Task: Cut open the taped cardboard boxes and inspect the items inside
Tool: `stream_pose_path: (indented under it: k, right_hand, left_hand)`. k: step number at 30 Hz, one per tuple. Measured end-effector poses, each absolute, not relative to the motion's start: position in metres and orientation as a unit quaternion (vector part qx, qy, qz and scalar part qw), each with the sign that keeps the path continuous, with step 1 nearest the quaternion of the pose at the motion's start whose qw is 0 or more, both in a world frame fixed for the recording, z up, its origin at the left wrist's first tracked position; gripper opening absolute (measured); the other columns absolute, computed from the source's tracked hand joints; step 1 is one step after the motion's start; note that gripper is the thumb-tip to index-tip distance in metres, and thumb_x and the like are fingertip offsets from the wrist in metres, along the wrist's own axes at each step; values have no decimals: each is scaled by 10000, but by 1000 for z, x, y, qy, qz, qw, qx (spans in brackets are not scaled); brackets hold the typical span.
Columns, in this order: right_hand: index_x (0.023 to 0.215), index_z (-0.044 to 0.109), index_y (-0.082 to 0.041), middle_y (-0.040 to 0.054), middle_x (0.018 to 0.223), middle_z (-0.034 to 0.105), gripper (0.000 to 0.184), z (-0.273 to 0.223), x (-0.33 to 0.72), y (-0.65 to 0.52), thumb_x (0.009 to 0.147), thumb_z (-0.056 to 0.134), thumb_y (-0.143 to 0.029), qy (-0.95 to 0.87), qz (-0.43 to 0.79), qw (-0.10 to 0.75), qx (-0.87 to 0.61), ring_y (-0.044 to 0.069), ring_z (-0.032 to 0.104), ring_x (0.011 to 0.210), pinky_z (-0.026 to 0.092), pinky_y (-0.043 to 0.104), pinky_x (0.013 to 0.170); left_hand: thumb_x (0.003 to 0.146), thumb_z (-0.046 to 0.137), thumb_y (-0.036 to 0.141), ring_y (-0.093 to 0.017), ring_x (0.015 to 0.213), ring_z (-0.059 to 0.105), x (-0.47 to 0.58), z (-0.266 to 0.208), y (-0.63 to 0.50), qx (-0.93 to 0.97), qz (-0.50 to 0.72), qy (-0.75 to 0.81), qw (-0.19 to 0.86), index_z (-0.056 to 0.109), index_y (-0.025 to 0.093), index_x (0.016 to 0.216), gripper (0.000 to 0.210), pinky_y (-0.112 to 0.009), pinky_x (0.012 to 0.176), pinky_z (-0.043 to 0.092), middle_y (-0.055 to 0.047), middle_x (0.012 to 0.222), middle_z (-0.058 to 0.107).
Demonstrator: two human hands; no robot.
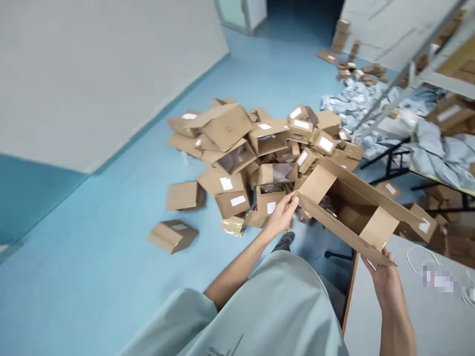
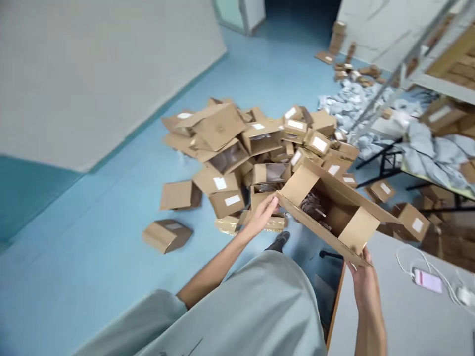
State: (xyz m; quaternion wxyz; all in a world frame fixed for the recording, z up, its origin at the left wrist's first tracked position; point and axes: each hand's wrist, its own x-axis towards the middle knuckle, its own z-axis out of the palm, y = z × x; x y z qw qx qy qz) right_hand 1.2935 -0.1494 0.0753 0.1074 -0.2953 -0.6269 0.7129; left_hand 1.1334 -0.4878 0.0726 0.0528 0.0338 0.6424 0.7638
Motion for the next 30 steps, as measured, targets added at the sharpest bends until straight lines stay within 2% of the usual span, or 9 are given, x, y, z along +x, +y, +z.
stream_pose_path:
  k: [3, 8, 12, 16, 19, 21, 24, 27, 30]
  right_hand:
    - [1338, 798, -418, 18, 1641, 678, 607, 89, 1245, -181, 905, 736, -840, -668, 701, 39, -246, 365, 499, 1654, 419, 704, 1342]
    - [1477, 749, -375, 32, 1727, 604, 732, 88, 1189, -230, 921, 722, -850, -698, 692, -52, -176, 337, 434, 1698, 386, 615, 1372]
    - [1458, 776, -359, 43, 1665, 667, 783, 73, 1167, -264, 860, 769, -865, -700, 687, -92, -171, 372, 499, 1653, 467, 590, 1312]
    - [1423, 792, -378, -2, 1632, 694, 705, 71, 1125, -295, 893, 760, -841, -686, 708, -99, -139, 346, 520, 1640, 458, 573, 1325]
    - [1490, 740, -374, -20, 1684, 646, 646, 91, 1060, -312, 1013, 634, -797, -662, 739, -96, -83, 287, 490, 1664, 388, 543, 1374]
    - [1574, 666, -325, 19, 1736, 594, 661, 109, 1013, -321, 1092, 510, -750, -640, 763, -62, -75, 259, 479, 1672, 405, 524, 1361]
    - [1649, 580, -240, 103, 1738, 586, 690, 127, 976, -325, 1119, 522, -679, -618, 781, -32, -91, 247, 487, 1666, 394, 494, 1370]
    - [1512, 698, -215, 138, 1617, 699, 663, 117, 998, -316, 1052, 665, -691, -597, 797, -53, -72, 278, 616, 1559, 424, 500, 1362]
    - [1286, 815, -247, 134, 1428, 819, 599, 82, 1059, -292, 912, 846, -714, -591, 801, -64, -67, 324, 742, 1399, 473, 560, 1326]
  left_hand:
    - [1004, 625, 839, -367, 1507, 650, 1159, 65, -536, -44, 777, 628, -14, 771, 243, 1425, 744, -510, 1303, 503, -129, 1545, 740]
    - [993, 598, 874, -355, 1375, 740, 1192, 41, -588, -184, 781, 594, -56, 749, 220, 1351, 761, -486, 1188, 609, -144, 1448, 780]
    - [1003, 560, 887, -366, 1358, 756, 1208, 19, -611, -261, 769, 578, -87, 731, 192, 1355, 798, -514, 1201, 606, -174, 1413, 790]
    - [1015, 563, 868, -375, 1320, 779, 1197, 7, -630, -287, 757, 572, -128, 720, 177, 1386, 800, -539, 1208, 605, -186, 1374, 802]
    - [1042, 608, 785, -342, 1296, 795, 1154, 13, -643, -259, 783, 540, -167, 682, 201, 1458, 721, -532, 1238, 580, -172, 1493, 751]
    - [1069, 611, 705, -317, 1368, 762, 1113, 20, -648, -217, 810, 512, -184, 665, 217, 1479, 639, -503, 1265, 553, -165, 1665, 634]
    - [1049, 689, 555, -298, 1469, 696, 1061, 27, -644, -202, 811, 526, -161, 684, 198, 1407, 506, -467, 1291, 512, -200, 1686, 611]
    - [962, 792, 466, -292, 1428, 721, 1043, 17, -621, -200, 795, 561, -119, 701, 181, 1324, 470, -485, 1286, 505, -224, 1589, 683]
    - [872, 853, 481, -294, 1323, 771, 1055, -7, -584, -165, 787, 592, -55, 736, 172, 1195, 462, -518, 1257, 526, -205, 1407, 784]
